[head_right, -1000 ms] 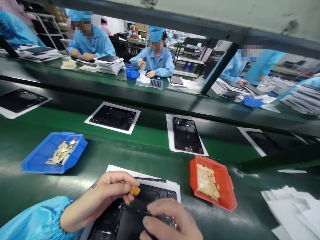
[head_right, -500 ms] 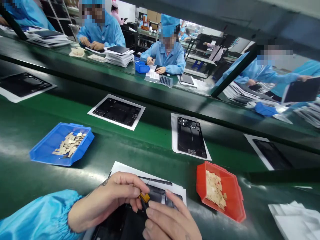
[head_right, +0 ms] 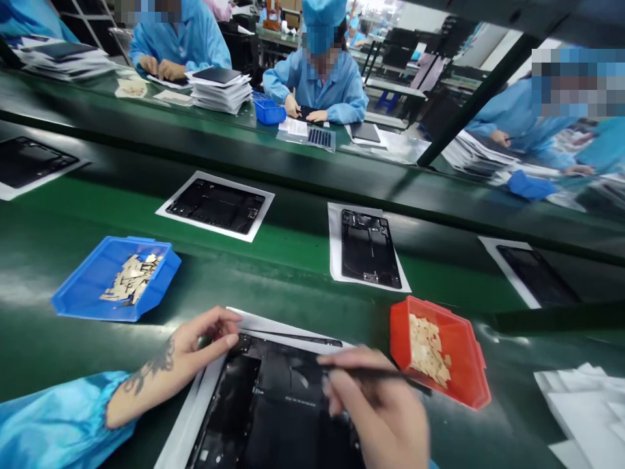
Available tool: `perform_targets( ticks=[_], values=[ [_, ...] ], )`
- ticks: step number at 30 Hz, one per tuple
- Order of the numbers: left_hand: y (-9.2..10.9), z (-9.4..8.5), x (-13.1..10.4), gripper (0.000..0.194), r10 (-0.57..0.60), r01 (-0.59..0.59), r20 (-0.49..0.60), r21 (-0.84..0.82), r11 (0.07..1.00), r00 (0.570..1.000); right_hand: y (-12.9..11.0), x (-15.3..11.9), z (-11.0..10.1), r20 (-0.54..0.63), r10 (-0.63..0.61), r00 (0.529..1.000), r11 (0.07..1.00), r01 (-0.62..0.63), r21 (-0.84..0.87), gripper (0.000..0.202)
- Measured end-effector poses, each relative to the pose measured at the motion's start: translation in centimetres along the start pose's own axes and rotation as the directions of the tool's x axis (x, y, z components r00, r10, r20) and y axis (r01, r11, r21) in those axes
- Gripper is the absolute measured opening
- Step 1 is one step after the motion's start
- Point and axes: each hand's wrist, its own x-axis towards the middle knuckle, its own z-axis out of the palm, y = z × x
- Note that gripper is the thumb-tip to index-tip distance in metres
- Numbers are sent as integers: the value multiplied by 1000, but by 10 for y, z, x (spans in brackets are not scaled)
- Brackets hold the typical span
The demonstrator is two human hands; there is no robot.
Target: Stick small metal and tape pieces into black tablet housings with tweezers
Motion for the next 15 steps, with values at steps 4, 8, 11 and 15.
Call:
perform_targets(
  ticks=[4,8,11,15],
  values=[
    [-30,0,4,14,323,-291,52,584,758,945,3,43,52,192,316,929,899,-357,252,31],
    [-40,17,17,11,378,-355,137,716,600,915,20,56,73,240,361,901,836,-427,344,36],
    [-39,26,31,11,378,-378,182,747,547,908,29,52,75,211,332,919,846,-389,364,34],
    [-39,27,39,22,466,-485,257,734,476,847,37,50,75,168,322,932,858,-362,365,32]
  ],
)
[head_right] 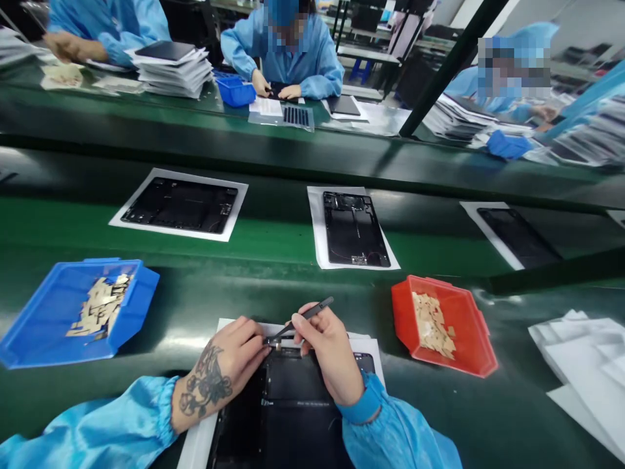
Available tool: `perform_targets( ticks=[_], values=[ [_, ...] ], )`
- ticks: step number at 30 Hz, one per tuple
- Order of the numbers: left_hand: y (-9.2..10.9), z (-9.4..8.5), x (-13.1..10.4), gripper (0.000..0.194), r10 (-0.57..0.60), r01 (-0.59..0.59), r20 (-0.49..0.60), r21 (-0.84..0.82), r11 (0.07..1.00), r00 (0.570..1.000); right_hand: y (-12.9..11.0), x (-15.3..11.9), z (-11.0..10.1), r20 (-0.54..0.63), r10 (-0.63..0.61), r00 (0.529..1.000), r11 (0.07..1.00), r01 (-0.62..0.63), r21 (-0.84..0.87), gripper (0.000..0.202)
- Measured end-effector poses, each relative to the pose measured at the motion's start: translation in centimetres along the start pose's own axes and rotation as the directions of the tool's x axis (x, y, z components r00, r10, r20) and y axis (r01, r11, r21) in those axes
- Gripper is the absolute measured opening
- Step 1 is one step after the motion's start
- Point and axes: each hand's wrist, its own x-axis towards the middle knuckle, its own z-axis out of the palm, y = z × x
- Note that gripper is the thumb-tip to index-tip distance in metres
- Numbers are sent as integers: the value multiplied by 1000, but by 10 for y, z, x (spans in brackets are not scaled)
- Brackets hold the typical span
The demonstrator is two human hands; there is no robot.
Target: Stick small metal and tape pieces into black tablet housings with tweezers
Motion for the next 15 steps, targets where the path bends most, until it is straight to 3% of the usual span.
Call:
perform_targets(
  ticks=[5,9,12,15],
  values=[
    [-2,-9,-10,17,169,-175,-100,-53,983,980,3,3,-1,-37,5,999,1000,-5,-10,31],
    [-1,-15,-17,22,305,-308,-93,-12,951,948,4,2,1,-55,14,998,999,-16,-36,30],
    [-2,-17,-24,26,323,-324,-61,-16,946,945,5,-1,3,-58,11,998,998,-15,-63,30],
    [-6,-21,-33,31,288,-288,-19,-121,950,957,4,-5,5,-59,7,998,995,-13,-100,29]
  ],
)
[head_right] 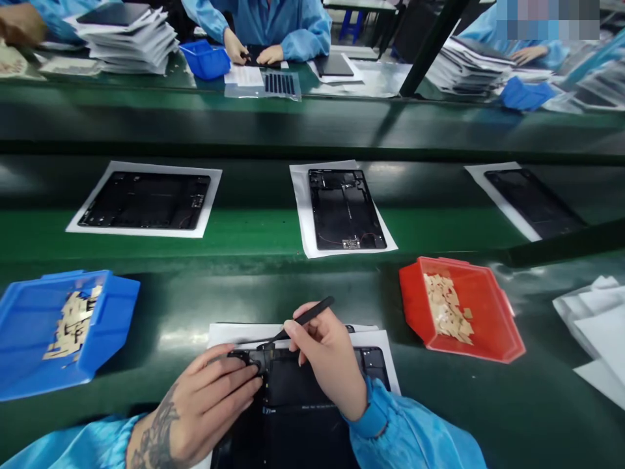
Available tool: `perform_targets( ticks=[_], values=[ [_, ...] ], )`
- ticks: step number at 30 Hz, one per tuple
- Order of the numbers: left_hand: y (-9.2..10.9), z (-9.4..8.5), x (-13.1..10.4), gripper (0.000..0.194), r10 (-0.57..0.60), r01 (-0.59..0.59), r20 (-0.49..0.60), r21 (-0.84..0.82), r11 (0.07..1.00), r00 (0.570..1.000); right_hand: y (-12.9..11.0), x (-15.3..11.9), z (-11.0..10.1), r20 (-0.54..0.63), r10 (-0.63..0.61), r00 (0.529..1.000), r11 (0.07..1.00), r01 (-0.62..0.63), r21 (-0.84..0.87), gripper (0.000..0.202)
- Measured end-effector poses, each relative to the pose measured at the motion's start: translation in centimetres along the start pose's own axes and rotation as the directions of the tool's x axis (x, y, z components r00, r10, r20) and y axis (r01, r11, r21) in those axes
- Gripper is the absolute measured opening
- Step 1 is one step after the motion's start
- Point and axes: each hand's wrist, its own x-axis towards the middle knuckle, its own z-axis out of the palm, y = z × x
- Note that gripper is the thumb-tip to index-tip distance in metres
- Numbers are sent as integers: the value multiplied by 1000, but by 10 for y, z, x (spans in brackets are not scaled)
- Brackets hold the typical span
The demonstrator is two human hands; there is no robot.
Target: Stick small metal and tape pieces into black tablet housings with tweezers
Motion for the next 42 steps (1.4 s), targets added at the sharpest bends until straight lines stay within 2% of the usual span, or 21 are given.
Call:
perform_targets(
  ticks=[3,5,7,9,12,14,24,33,42],
  values=[
    [-1,-5,-5,32,-58,56,-24,-54,997,998,-1,-4,4,4,12,1000,1000,-11,-20,29],
    [0,-6,-2,32,-57,61,-76,58,996,996,-2,-6,6,20,26,999,999,-26,-20,29],
    [2,-4,4,32,-7,31,-113,213,976,994,-1,-8,8,37,41,998,999,-40,-25,28],
    [4,-2,9,29,47,-21,-81,286,958,996,1,-8,9,48,47,998,998,-45,-43,26],
    [5,-2,13,24,76,-80,27,263,961,997,6,-10,9,65,34,997,996,-28,-89,22],
    [5,-3,11,25,100,-111,60,246,963,993,9,-11,8,76,13,997,993,-4,-121,19],
    [4,-1,0,25,81,-104,98,251,962,992,14,-13,9,89,-148,985,925,170,-339,8],
    [0,6,-6,28,27,-47,112,185,982,993,15,-13,9,86,-179,980,902,199,-383,6],
    [0,7,-6,28,12,-37,134,189,981,991,13,-11,11,82,-184,979,892,202,-405,4]
  ],
)
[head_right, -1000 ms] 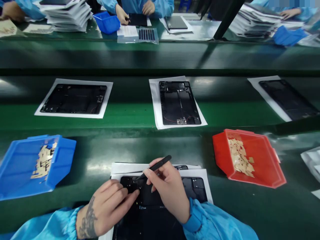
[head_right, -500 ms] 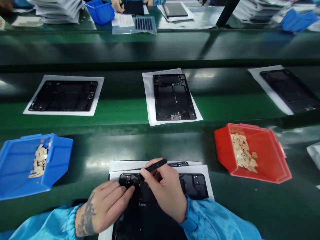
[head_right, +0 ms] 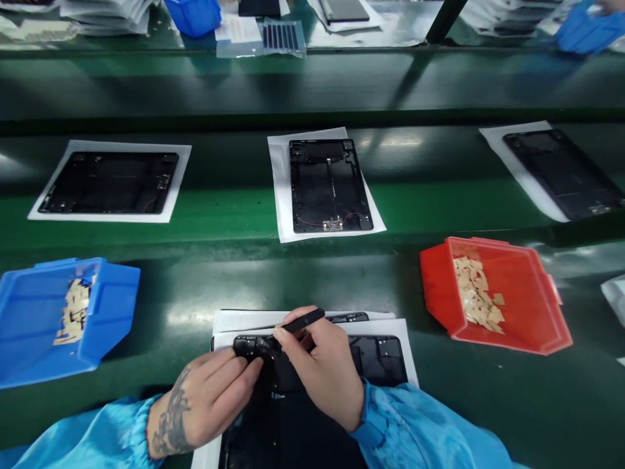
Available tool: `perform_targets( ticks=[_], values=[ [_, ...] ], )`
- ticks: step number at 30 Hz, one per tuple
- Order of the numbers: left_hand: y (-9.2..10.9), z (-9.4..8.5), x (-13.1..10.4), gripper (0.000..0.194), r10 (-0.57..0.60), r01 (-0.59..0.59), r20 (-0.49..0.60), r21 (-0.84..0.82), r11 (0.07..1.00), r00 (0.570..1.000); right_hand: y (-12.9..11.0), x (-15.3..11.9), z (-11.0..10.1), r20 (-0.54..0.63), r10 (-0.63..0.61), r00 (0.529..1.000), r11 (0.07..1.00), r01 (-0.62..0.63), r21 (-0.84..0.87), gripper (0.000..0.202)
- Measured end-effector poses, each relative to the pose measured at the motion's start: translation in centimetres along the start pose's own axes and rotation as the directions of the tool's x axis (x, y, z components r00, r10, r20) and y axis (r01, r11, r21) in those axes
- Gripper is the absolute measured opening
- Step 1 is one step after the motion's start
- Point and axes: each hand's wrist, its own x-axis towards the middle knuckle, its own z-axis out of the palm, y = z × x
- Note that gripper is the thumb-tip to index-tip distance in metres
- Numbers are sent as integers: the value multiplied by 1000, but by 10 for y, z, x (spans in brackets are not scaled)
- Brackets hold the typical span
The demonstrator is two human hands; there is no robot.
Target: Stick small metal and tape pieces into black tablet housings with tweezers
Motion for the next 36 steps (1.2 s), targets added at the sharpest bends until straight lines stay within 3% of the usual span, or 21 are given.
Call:
perform_targets(
  ticks=[8,13,20,31,36],
  values=[
    [1,-3,4,27,-15,15,-3,23,1000,1000,-1,-1,0,5,-3,1000,1000,3,-11,3],
    [2,-4,9,27,-100,106,-67,95,990,993,0,-1,0,2,-16,1000,1000,17,-15,2],
    [5,-1,10,29,-162,170,-58,174,970,985,-2,-2,0,11,-45,999,998,45,-38,4],
    [5,-2,13,26,-140,159,-94,239,958,986,-3,-2,-3,32,-296,955,912,293,-287,3],
    [5,-1,15,26,-139,161,-105,244,956,985,-7,-6,-15,-66,-388,919,870,342,-355,3]
  ],
)
